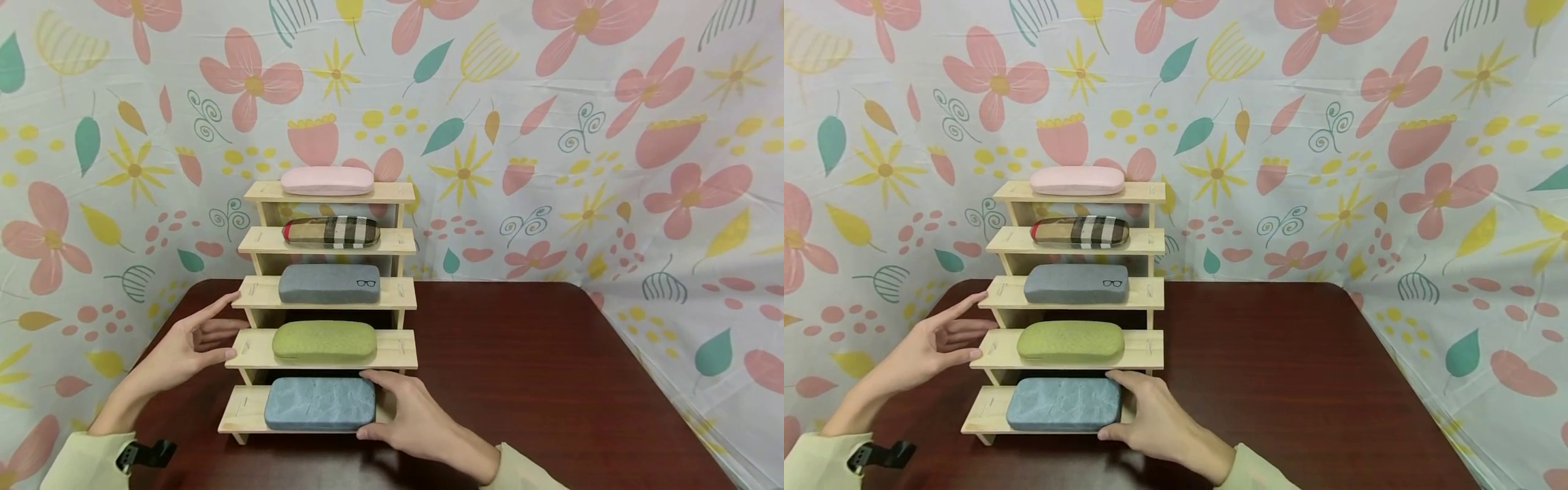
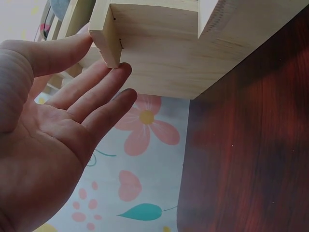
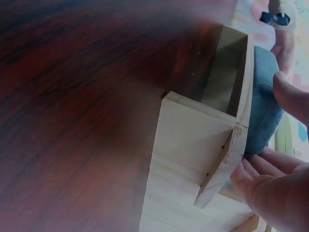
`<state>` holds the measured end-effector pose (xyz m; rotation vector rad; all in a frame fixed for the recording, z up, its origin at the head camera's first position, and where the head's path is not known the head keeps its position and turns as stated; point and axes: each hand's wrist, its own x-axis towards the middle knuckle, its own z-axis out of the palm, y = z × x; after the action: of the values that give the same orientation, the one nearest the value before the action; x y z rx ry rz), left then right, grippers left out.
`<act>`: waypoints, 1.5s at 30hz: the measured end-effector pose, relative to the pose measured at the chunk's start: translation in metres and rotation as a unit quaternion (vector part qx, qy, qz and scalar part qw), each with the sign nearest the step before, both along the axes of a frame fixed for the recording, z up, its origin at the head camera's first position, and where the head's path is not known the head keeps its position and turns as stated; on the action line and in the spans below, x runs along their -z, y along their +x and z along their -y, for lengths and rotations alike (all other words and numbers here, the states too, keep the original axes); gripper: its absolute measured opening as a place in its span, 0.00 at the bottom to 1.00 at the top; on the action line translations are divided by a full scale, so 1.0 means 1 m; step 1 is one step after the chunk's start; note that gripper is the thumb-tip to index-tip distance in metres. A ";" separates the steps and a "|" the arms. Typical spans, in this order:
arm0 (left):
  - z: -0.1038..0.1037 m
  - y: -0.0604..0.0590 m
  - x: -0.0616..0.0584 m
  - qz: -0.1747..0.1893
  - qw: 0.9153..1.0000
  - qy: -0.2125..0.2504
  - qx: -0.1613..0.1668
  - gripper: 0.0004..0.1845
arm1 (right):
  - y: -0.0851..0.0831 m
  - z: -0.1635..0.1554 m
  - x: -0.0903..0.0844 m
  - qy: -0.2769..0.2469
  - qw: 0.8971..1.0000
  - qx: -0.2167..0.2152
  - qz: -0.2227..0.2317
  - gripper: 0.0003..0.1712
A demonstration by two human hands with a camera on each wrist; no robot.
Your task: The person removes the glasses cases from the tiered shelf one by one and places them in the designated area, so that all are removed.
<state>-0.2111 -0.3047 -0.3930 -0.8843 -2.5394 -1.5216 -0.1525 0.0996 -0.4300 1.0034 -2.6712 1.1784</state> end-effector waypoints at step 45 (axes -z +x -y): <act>0.000 0.001 -0.001 0.010 1.000 0.003 0.000 0.47 | 0.004 -0.002 0.001 -0.012 0.998 0.032 0.047 0.50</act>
<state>-0.2105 -0.3042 -0.3923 -0.8740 -2.5469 -1.5455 -0.1484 0.1012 -0.4306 0.8731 -2.7315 1.2716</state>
